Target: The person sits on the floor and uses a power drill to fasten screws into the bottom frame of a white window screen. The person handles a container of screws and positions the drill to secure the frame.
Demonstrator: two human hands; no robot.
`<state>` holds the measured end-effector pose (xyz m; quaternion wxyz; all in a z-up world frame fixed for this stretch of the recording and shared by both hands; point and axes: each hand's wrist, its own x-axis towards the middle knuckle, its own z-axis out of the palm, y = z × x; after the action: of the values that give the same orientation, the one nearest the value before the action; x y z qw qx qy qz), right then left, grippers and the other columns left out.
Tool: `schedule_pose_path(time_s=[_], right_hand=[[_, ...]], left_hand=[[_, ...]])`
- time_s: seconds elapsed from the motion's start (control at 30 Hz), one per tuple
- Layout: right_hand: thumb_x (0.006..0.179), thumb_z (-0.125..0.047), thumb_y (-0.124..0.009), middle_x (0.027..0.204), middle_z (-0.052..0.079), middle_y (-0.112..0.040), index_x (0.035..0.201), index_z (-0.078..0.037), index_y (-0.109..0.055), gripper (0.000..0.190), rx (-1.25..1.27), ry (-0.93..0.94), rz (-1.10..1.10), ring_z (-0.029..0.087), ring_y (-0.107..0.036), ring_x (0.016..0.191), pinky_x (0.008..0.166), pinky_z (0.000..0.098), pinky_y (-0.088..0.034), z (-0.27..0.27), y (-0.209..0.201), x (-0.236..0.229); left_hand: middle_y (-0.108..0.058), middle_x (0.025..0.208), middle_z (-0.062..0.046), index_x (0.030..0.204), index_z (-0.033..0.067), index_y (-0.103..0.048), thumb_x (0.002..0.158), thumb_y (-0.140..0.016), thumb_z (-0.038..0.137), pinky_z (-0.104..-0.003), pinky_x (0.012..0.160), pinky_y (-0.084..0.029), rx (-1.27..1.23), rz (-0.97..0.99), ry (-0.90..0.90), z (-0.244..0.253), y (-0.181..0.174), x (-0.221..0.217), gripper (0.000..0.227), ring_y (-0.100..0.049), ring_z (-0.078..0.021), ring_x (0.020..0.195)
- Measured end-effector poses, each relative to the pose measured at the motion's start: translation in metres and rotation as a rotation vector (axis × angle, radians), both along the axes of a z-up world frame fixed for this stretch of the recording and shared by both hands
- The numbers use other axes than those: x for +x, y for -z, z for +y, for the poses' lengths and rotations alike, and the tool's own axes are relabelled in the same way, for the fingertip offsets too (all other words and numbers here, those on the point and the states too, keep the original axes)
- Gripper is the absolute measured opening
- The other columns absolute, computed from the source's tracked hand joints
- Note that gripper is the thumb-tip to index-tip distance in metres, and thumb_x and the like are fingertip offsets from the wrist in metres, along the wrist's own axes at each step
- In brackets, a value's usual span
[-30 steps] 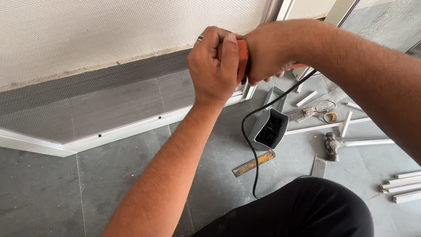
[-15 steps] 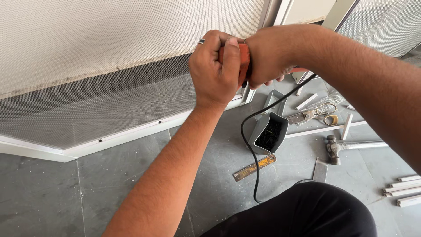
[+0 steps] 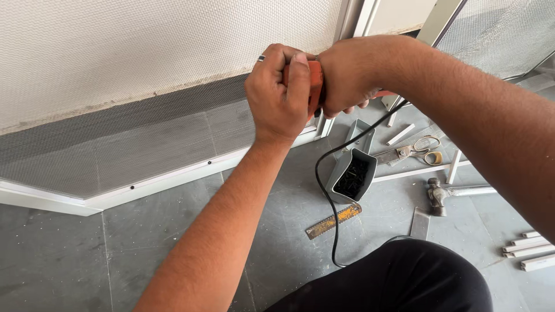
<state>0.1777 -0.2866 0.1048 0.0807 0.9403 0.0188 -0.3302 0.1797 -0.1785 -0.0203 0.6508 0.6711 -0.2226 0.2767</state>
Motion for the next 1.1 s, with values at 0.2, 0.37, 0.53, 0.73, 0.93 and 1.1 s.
schedule_pose_path(time_s=[0.2,0.37,0.53,0.73,0.93,1.1], right_hand=[[0.078,-0.022,-0.079,0.082,0.004,-0.079,0.102,-0.022,-0.081,0.024,0.064,0.018,-0.004,0.02,-0.073,0.071,0.07,0.0376,-0.06,-0.0014,-0.0017,-0.0009],[0.077,-0.021,-0.078,0.079,0.004,-0.078,0.1,-0.022,-0.082,0.023,0.062,0.016,0.008,0.019,-0.072,0.068,0.066,0.0369,-0.06,-0.0027,-0.0053,-0.0025],[0.078,-0.023,-0.079,0.078,0.006,-0.077,0.097,-0.019,-0.082,0.02,0.049,0.002,-0.006,0.019,-0.072,0.068,0.063,0.0366,-0.058,-0.0023,-0.0045,-0.0026],[0.078,-0.023,-0.079,0.077,0.006,-0.076,0.096,-0.014,-0.081,0.02,0.045,0.005,-0.018,0.021,-0.072,0.068,0.062,0.0361,-0.058,-0.002,-0.0046,-0.0044],[0.076,-0.019,-0.078,0.075,0.006,-0.075,0.097,-0.017,-0.08,0.021,0.07,-0.018,-0.036,0.02,-0.072,0.067,0.06,0.0365,-0.057,-0.0013,-0.0082,-0.0073],[0.076,-0.02,-0.078,0.073,0.006,-0.073,0.095,-0.018,-0.08,0.019,0.06,0.008,-0.007,0.02,-0.071,0.067,0.059,0.0374,-0.056,-0.0053,-0.007,-0.0067]], left_hand=[[-0.067,0.075,-0.004,0.089,0.0059,-0.063,0.102,-0.056,0.019,-0.031,0.062,-0.051,0.012,-0.013,-0.007,0.0014,-0.0011,-0.0022,0.02,-0.063,-0.014,0.066],[-0.069,0.075,-0.005,0.086,0.0056,-0.064,0.099,-0.055,0.018,-0.031,0.06,-0.051,-0.003,0.018,0.02,0.001,-0.0067,-0.0043,0.02,-0.063,-0.0149,0.064],[-0.071,0.08,-0.006,0.09,0.005,-0.065,0.101,-0.056,0.018,-0.031,0.065,-0.053,-0.003,-0.043,0.008,0.0038,-0.0091,-0.006,0.02,-0.065,-0.0156,0.07],[-0.07,0.076,-0.005,0.088,0.0052,-0.064,0.099,-0.055,0.019,-0.03,0.061,-0.053,-0.005,0.01,0.03,0.005,-0.0084,-0.0056,0.021,-0.065,-0.0142,0.065],[-0.07,0.08,-0.005,0.087,0.0061,-0.064,0.101,-0.055,0.021,-0.031,0.063,-0.053,0.002,-0.039,0.014,0.004,-0.0072,-0.0039,0.022,-0.065,-0.0149,0.068],[-0.066,0.077,-0.005,0.087,0.0059,-0.064,0.101,-0.055,0.021,-0.032,0.062,-0.051,0.008,-0.026,0.038,0.0026,-0.0051,-0.0052,0.022,-0.061,-0.0155,0.067]])
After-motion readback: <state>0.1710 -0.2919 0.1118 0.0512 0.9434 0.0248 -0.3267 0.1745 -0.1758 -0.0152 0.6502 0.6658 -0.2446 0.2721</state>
